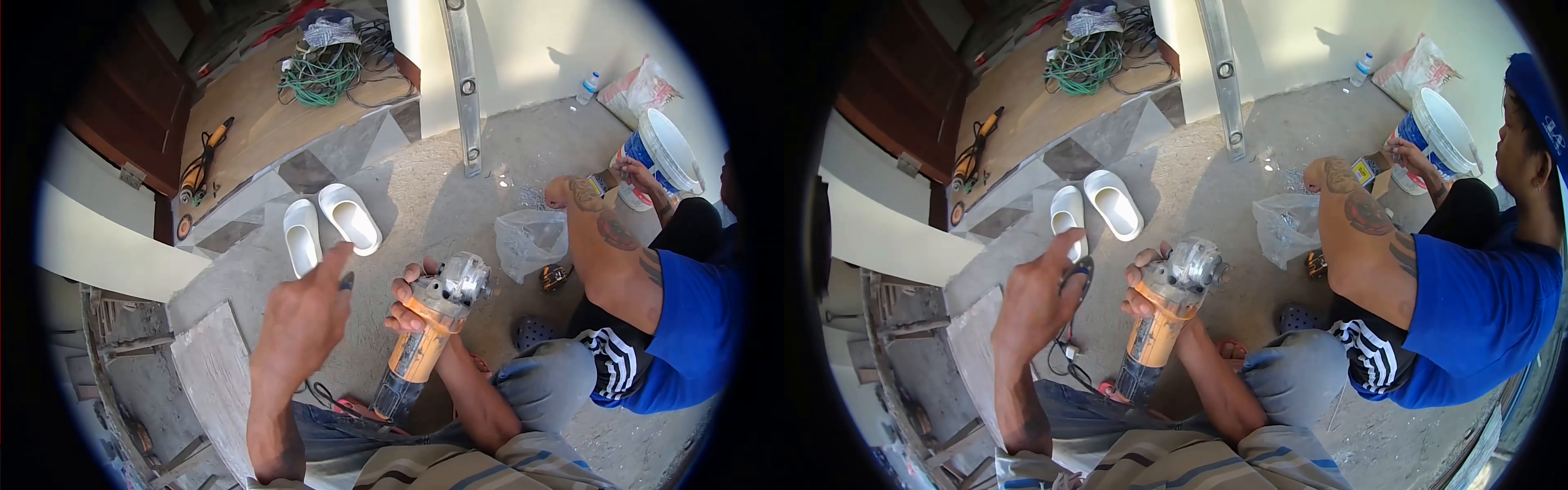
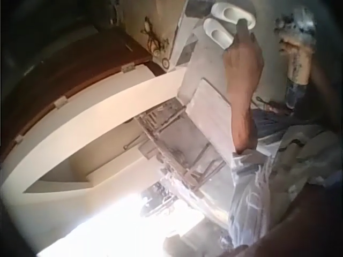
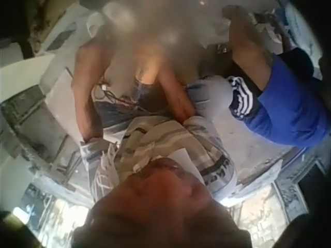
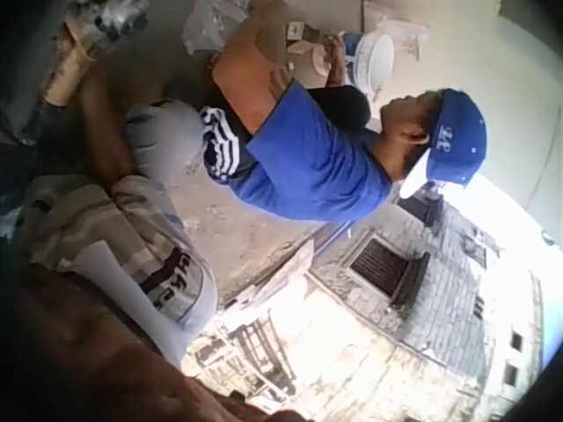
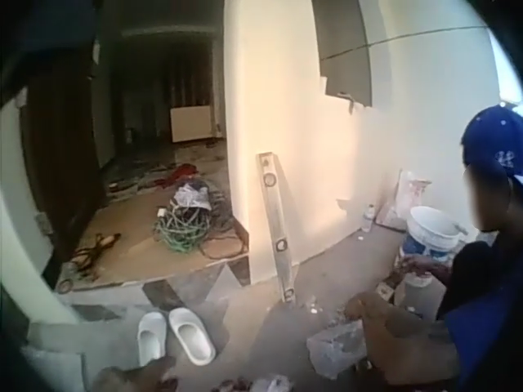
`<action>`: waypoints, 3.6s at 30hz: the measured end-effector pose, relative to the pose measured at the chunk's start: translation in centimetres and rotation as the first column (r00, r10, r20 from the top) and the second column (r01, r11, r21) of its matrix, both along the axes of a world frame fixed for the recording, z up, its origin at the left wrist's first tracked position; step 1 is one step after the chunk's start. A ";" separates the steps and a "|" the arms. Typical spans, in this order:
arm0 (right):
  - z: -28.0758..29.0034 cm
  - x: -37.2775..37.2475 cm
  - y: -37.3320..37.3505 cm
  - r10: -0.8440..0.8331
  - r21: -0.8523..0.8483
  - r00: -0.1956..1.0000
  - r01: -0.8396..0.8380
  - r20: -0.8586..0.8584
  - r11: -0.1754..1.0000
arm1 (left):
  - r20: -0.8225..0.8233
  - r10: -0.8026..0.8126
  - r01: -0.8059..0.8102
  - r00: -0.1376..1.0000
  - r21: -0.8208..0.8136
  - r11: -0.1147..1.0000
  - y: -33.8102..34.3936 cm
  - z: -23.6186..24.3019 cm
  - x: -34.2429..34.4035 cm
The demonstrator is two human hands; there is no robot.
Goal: Replacing a component or repairing an angle grinder on the floor.
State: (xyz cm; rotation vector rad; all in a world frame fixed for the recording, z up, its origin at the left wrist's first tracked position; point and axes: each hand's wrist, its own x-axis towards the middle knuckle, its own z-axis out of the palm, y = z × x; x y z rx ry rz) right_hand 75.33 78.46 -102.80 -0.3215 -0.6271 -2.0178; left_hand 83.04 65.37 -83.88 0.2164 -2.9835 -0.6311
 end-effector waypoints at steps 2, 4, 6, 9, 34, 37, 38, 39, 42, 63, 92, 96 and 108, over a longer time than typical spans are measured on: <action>0.0 -0.6 0.1 0.009 -0.028 0.990 -0.013 -0.140 1.000 | -0.043 0.077 -0.076 0.996 0.023 0.997 -1.6 0.2 0.2; 0.1 -0.4 0.5 0.018 0.007 0.994 -0.018 -0.112 1.000 | -0.096 0.113 -0.106 0.989 0.078 0.991 -2.8 -0.1 -0.4; 0.9 0.7 -1.0 0.034 0.031 0.996 -0.032 -0.079 0.999 | -0.045 0.292 -0.275 0.955 0.230 0.934 -3.9 -0.3 0.4; -1.3 2.1 -2.5 0.033 0.098 0.999 -0.033 0.003 0.995 | 0.047 0.288 -0.283 0.957 0.392 0.875 -6.6 -6.2 0.1; -3.0 0.6 -1.1 0.028 0.493 0.999 -0.040 0.032 0.869 | 0.542 0.162 -0.229 0.825 0.058 0.972 -7.3 -32.4 6.0; -3.9 0.5 -0.8 0.003 0.608 0.999 0.020 -0.037 0.793 | 0.473 0.318 -0.324 0.822 -0.073 0.943 -7.6 -32.7 5.8; -4.6 0.9 -1.4 -0.009 0.684 1.000 0.008 -0.002 0.730 | 0.501 0.253 -0.292 0.827 -0.001 0.956 -8.3 -33.5 6.2; -5.2 1.1 -1.9 -0.031 0.753 0.999 0.000 0.027 0.658 | 0.522 0.180 -0.254 0.834 0.073 0.964 -8.8 -34.1 6.6; -6.6 1.0 -1.0 0.003 0.751 0.999 -0.029 0.036 0.660 | 0.525 0.081 -0.189 0.847 0.155 0.970 -6.1 -35.8 6.3; 4.0 0.5 -3.4 -0.267 0.950 0.961 0.012 0.075 0.312 | 0.234 -0.133 -0.171 0.963 0.914 0.367 0.3 -9.4 2.0; 2.8 2.7 -2.7 -0.396 0.716 0.784 0.609 -0.478 0.342 | -0.313 0.271 -0.156 0.910 0.348 0.924 0.1 -6.1 4.6; 4.2 2.9 -1.9 -0.370 0.669 0.687 0.716 -0.625 0.200 | -0.451 0.142 -0.064 0.881 0.183 0.981 1.1 -4.4 2.0; 6.0 2.5 -0.6 -0.254 0.618 0.631 0.774 -0.733 0.137 | -0.472 0.103 -0.052 0.875 0.120 0.991 2.6 -3.1 -0.3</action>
